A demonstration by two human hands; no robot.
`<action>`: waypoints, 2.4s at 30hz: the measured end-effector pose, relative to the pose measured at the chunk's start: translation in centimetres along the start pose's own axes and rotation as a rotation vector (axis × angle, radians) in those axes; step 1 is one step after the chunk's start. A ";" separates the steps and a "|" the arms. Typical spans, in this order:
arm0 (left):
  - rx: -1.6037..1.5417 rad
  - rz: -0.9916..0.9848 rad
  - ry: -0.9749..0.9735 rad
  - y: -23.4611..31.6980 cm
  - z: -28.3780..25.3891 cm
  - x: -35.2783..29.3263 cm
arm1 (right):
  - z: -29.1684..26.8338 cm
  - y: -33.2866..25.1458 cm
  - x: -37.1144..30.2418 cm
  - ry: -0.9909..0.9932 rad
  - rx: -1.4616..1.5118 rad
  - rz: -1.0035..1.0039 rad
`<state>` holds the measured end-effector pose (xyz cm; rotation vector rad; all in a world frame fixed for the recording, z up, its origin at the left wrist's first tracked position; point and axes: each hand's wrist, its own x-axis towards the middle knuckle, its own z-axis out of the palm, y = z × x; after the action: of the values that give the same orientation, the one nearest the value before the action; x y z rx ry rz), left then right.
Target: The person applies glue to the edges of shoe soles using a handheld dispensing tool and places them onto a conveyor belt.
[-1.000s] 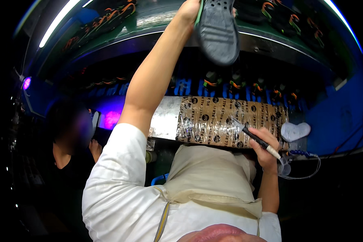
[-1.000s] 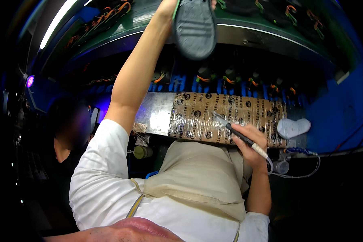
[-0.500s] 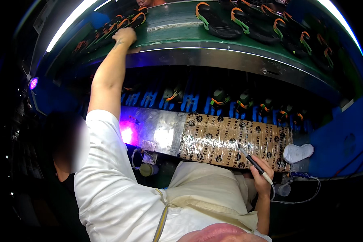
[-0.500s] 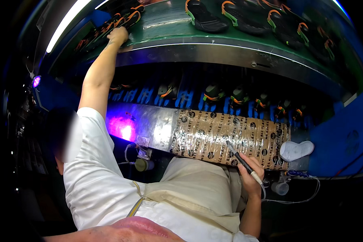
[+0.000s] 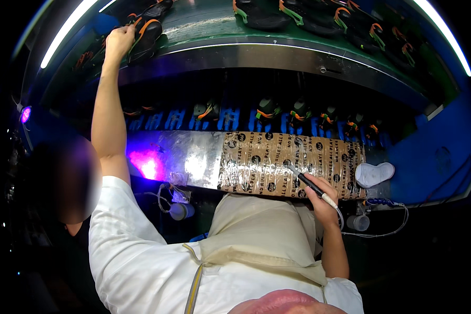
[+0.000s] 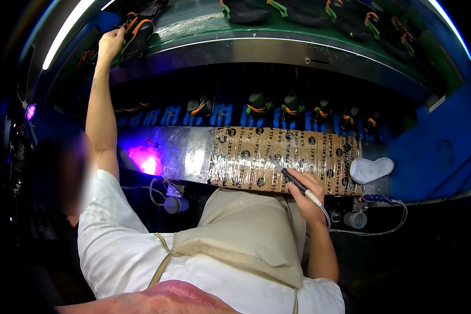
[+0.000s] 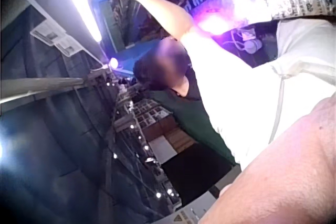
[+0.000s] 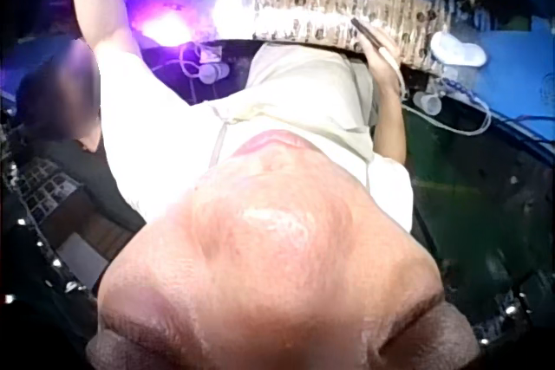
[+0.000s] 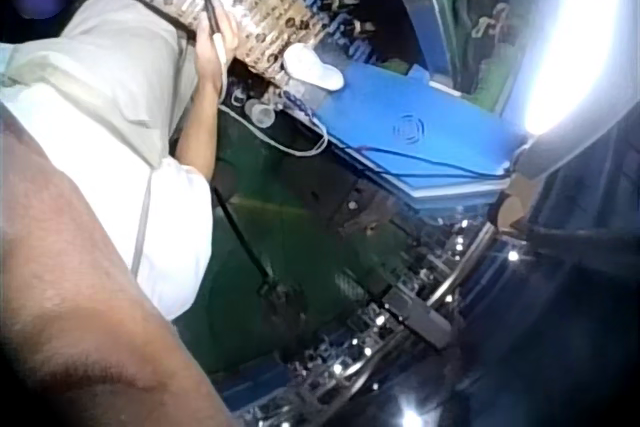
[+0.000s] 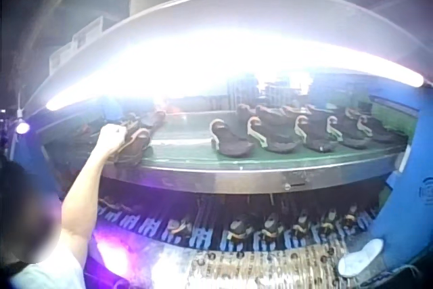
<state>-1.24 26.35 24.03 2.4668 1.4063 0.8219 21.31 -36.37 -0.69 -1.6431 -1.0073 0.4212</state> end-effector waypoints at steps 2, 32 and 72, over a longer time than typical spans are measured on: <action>0.312 -0.039 0.141 -0.6 2.2 -0.4 | 0.1 0.1 -0.4 0.008 0.031 0.010; -2.125 -0.545 -0.883 15.2 24.5 -42.8 | 7.9 -3.6 7.2 0.099 0.157 0.030; -2.179 -0.357 -0.698 16.4 23.7 -39.0 | 6.7 -7.3 5.6 -0.018 -0.360 -0.796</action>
<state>8.31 -12.58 -3.33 0.5407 0.0889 0.5687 16.84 -27.62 5.03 -1.3887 -1.7095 -0.2965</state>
